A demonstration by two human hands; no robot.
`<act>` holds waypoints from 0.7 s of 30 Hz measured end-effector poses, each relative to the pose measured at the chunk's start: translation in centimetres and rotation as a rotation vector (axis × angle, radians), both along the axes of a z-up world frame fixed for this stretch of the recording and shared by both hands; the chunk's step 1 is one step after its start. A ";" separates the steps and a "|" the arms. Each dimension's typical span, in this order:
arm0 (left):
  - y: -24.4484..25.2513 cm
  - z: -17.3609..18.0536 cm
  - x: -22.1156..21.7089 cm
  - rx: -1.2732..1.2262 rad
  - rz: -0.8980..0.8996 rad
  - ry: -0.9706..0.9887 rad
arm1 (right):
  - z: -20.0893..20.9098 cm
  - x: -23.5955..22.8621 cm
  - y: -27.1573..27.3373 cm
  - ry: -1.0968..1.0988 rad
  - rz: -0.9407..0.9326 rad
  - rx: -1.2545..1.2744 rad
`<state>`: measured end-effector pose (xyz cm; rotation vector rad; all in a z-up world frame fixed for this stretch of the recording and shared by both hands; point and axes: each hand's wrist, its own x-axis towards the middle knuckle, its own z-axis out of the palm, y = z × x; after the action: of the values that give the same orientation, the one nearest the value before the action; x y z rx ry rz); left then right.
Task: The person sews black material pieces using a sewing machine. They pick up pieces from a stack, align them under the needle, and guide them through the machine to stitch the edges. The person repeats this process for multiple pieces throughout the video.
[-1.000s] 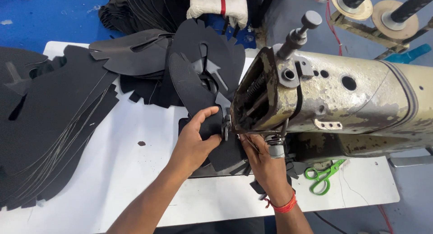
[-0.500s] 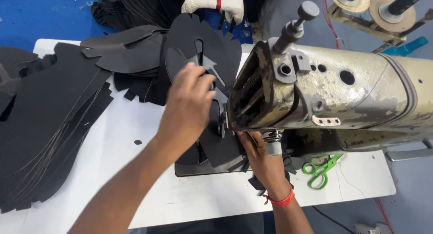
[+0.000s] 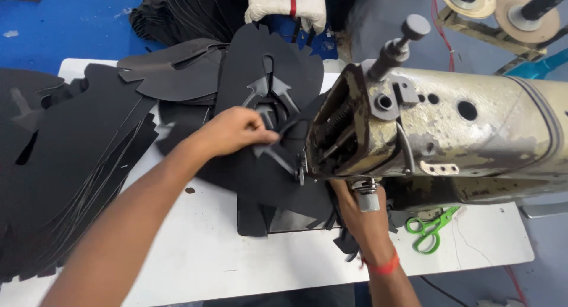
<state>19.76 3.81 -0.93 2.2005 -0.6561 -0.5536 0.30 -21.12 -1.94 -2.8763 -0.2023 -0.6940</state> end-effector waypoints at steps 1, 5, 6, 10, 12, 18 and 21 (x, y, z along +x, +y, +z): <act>1.6 0.8 -0.9 -0.024 0.063 0.092 | 0.9 -0.4 0.5 0.263 -0.036 0.521; 4.3 1.4 -7.8 -0.147 0.222 0.210 | 2.0 -1.6 3.1 0.306 -0.137 1.049; 4.4 1.6 -9.3 -0.167 0.270 0.225 | 1.6 -1.9 3.1 0.380 -0.230 1.037; 4.4 1.1 -13.5 -0.237 0.409 0.305 | 0.1 -1.2 2.7 0.392 -0.309 0.996; 4.1 0.2 -14.8 -0.238 0.427 0.322 | -0.4 -0.9 2.0 0.271 -0.183 0.855; 2.9 -1.1 -18.1 -0.313 0.455 0.309 | -2.9 0.0 -0.5 0.056 -0.047 0.283; 2.6 -0.8 -18.7 -0.313 0.457 0.308 | -3.4 0.1 -0.9 0.086 -0.059 -0.124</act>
<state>1.08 6.44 -1.74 1.8348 -0.0615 -0.4945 0.39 -22.02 -5.38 -3.0345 -0.1553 -0.5859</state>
